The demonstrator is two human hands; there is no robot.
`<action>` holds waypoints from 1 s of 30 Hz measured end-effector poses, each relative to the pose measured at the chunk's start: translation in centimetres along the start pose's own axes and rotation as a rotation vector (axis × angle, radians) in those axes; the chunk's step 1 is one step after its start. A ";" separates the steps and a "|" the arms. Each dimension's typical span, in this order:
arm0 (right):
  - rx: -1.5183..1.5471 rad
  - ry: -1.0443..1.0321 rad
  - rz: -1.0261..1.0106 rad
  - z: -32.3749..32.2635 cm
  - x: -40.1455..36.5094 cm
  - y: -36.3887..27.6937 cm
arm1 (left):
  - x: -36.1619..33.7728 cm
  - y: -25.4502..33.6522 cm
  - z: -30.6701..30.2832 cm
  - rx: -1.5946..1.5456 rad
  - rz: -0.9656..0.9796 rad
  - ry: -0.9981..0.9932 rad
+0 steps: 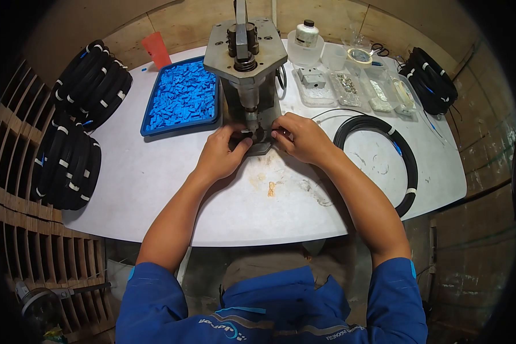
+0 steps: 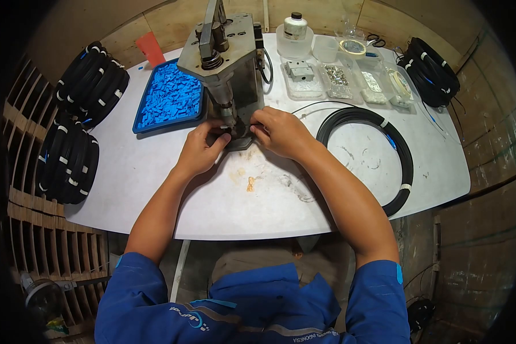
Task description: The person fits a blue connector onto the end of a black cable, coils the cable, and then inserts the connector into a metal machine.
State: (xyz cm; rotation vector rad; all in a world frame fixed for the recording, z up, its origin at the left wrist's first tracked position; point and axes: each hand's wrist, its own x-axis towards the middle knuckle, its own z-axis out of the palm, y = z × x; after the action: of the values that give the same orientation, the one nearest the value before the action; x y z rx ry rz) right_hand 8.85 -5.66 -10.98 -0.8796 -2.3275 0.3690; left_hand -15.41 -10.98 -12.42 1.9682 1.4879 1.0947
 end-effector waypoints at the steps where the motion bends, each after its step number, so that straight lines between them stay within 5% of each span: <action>1: -0.005 0.001 -0.004 0.0 0.0 0.0 | 0.0 0.1 0.0 -0.006 -0.015 -0.005; 30: -0.015 0.010 -0.016 0.1 0.0 0.0 | 0.2 -0.6 0.1 -0.002 0.018 0.029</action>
State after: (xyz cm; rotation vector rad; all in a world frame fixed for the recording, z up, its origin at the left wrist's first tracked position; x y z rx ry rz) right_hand 8.78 -5.60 -11.06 -0.8674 -2.3296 0.3396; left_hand -15.65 -10.55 -12.86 1.9760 1.4862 1.1363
